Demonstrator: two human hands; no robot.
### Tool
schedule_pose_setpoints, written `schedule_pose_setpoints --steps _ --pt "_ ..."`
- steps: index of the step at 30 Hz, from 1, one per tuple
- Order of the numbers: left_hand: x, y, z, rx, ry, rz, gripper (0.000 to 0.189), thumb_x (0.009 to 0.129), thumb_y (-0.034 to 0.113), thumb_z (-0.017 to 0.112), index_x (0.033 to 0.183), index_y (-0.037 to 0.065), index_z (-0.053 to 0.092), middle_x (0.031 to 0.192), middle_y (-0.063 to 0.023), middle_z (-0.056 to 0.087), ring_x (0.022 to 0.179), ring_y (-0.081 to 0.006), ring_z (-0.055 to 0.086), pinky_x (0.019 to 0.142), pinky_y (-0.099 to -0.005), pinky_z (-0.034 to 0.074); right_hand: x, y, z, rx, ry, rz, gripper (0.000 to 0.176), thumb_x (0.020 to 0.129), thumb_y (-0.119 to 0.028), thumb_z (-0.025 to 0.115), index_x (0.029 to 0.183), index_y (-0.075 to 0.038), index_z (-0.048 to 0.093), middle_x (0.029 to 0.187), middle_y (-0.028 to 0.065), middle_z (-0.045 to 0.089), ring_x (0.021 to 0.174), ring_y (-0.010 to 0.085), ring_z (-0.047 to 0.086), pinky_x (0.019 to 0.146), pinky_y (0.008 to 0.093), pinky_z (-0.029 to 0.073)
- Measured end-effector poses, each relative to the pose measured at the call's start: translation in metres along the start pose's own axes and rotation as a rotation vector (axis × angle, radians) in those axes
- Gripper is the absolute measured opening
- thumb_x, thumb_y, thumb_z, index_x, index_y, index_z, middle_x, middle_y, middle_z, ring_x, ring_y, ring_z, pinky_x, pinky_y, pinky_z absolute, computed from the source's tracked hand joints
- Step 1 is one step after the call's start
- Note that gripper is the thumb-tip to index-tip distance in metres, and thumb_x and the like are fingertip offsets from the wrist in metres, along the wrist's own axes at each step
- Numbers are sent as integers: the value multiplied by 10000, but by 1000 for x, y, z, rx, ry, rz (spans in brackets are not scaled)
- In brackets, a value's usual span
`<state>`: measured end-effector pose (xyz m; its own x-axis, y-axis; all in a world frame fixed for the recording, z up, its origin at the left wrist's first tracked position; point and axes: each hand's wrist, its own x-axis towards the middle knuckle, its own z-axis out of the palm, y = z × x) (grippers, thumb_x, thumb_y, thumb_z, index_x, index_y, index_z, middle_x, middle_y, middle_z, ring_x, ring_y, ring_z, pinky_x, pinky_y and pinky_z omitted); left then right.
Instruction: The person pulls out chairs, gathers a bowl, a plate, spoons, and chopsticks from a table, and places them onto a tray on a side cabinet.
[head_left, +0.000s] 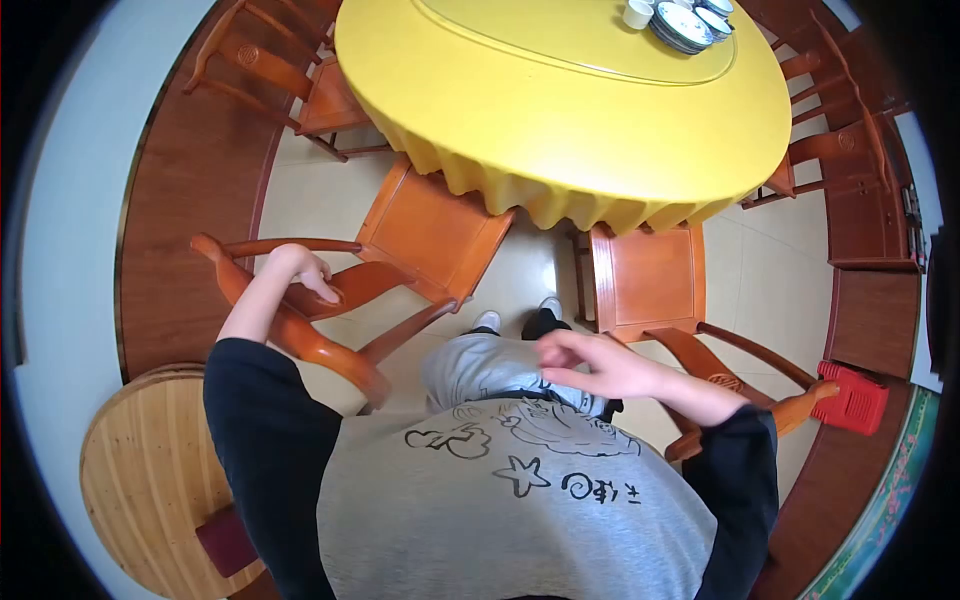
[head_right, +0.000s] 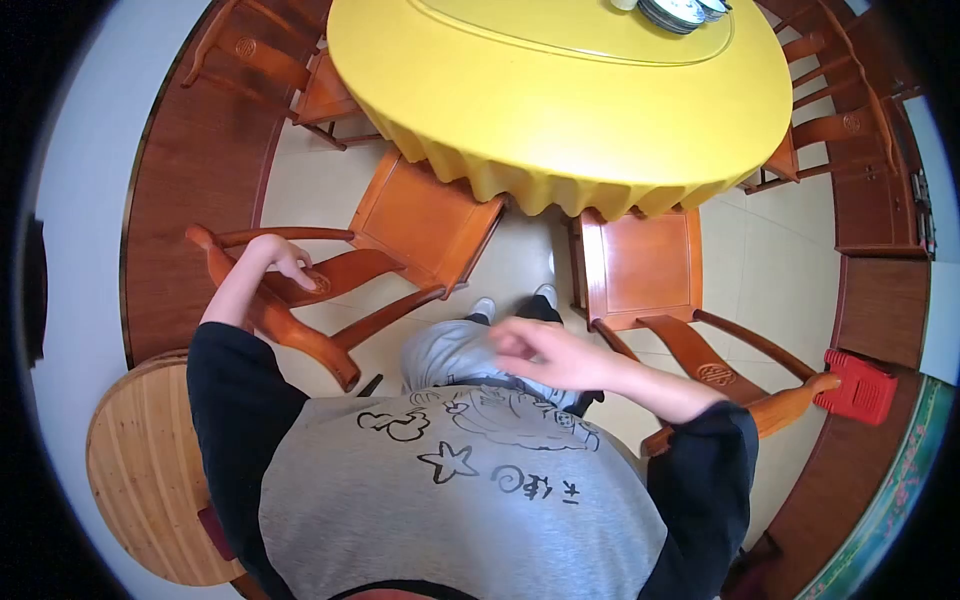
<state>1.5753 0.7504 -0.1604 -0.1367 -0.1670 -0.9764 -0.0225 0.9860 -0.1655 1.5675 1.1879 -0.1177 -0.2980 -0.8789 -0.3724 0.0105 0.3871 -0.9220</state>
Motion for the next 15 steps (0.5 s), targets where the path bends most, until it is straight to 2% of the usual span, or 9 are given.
schedule_pose_setpoints --steps 1,3,5,8,10,11,13,14,15 --pt "10 -4 3 31 -89 34 797 656 642 517 1249 131 375 1237 -106 423 1128 -264 409 912 -355 348 26 5 22 214 -60 -1 437 828 -295 529 1117 9 404 940 100 531 909 173 537 769 287 446" --pt "38 -30 20 -105 -265 -20 798 660 661 503 1237 122 394 1221 -106 436 1060 -263 467 879 -343 377 79 -18 76 771 -69 328 486 836 -315 511 1139 37 369 981 133 516 930 206 534 803 285 446" --pt "32 -35 24 -99 -290 -35 878 604 677 540 1252 110 365 1252 -119 396 1109 -268 420 902 -359 357 131 -17 126 1100 -59 594 692 775 -418 562 1222 24 271 1066 161 478 934 248 536 808 341 452" --pt "59 -49 19 -58 -274 -92 991 536 699 582 1276 95 316 1295 -131 335 1160 -282 367 929 -377 335 179 -9 173 1360 -203 617 680 743 -474 571 1180 -2 350 1009 147 518 895 240 555 783 341 466" --pt "84 -64 18 -18 -266 -108 1080 501 708 600 1302 78 244 1325 -154 273 1175 -313 340 941 -393 324 191 -14 191 1486 -237 428 549 754 -435 571 1111 -41 435 931 124 559 821 220 577 709 319 482" --pt "84 -65 21 -32 -319 -232 1108 476 713 611 1303 74 243 1320 -180 266 1183 -310 327 943 -400 316 192 -12 191 1486 -237 428 549 754 -435 571 1111 -41 435 931 124 559 821 220 577 709 319 482" --pt "99 -70 11 -129 -424 -360 1016 506 738 560 1261 93 346 1343 -170 221 1202 -266 301 966 -380 278 194 -10 179 1572 -291 421 392 777 -359 561 1038 -77 488 876 105 582 769 206 585 641 293 470" --pt "106 -70 7 -102 -408 -359 1016 506 738 560 1261 93 346 1343 -170 221 1202 -266 301 966 -380 278 190 -14 174 1621 -285 403 317 801 -284 535 1039 -81 482 813 100 580 641 168 573 504 258 450" --pt "113 -70 2 -172 -517 -360 1020 503 743 555 1261 94 344 1346 -164 219 1211 -265 284 969 -394 270 190 -12 173 1632 -261 380 317 801 -284 535 1039 -81 482 813 100 580 641 168 573 504 258 450"
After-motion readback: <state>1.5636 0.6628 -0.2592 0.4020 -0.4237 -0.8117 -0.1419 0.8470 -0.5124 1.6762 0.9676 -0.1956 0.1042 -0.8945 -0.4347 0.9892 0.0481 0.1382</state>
